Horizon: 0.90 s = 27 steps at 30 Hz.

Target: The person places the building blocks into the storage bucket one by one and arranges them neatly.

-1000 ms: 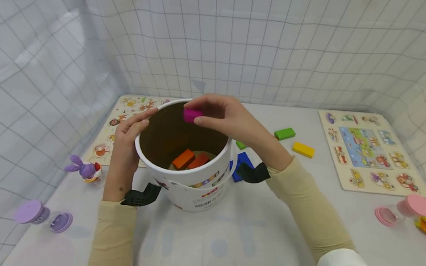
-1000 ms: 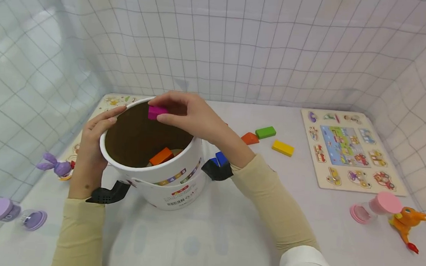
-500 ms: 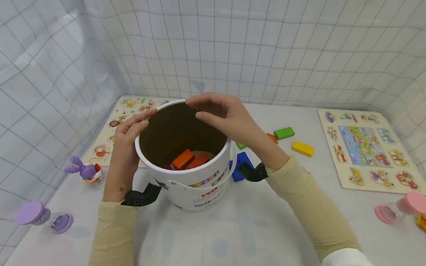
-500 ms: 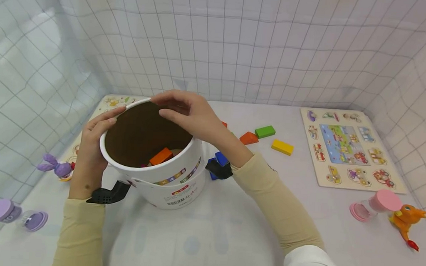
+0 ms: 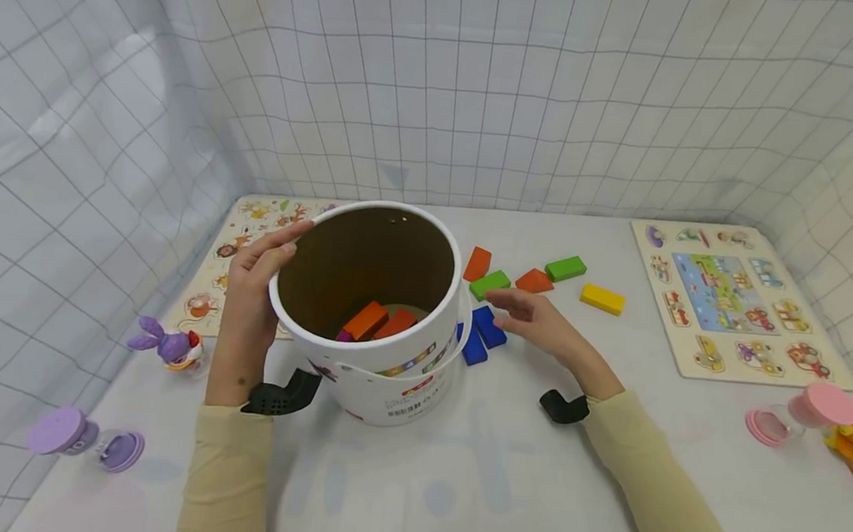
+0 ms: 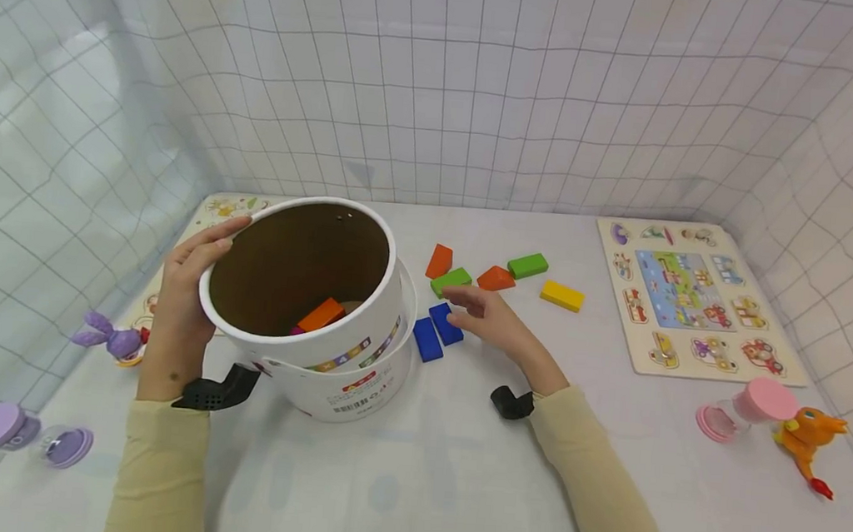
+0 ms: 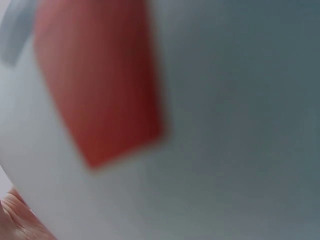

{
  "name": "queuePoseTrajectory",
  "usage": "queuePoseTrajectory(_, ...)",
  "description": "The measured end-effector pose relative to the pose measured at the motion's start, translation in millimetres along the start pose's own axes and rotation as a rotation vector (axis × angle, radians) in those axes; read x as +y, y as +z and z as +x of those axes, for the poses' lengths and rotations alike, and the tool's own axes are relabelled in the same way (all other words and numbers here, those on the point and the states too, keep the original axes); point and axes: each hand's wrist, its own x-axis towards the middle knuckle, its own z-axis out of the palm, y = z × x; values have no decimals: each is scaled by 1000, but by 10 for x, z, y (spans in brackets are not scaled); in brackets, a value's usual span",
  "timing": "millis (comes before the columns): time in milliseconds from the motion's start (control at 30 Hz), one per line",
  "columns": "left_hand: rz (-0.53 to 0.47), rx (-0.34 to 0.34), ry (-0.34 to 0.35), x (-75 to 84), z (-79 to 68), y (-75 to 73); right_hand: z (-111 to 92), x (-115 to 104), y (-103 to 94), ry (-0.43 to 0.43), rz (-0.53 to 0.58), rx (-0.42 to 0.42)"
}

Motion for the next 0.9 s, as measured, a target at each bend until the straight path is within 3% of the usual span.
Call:
queuePoseTrajectory(100,-9,-3,-4,-5,-3,1,15,172,3,-17,-113,-97)
queuePoseTrajectory(233,-13,-16,5,-7,-2,2,33,232,18,-38,-249,-158)
queuePoseTrajectory(400,-13,-19,21,-1,-3,-3,48,258,8,-92,-341,-137)
queuePoseTrajectory(533,-29,-22,31,0,6,0,46,292,-31,-91,-345,-106)
queuePoseTrajectory(633,-29,-20,32,-3,8,0,38,305,-72,-57,-250,-104)
queuePoseTrajectory(800,-13,-5,18,-2,1,-6,-23,202,-159,29,77,-94)
queuePoseTrajectory(900,-18,-3,11,-4,-3,-9,-90,42,-211,-24,219,-78)
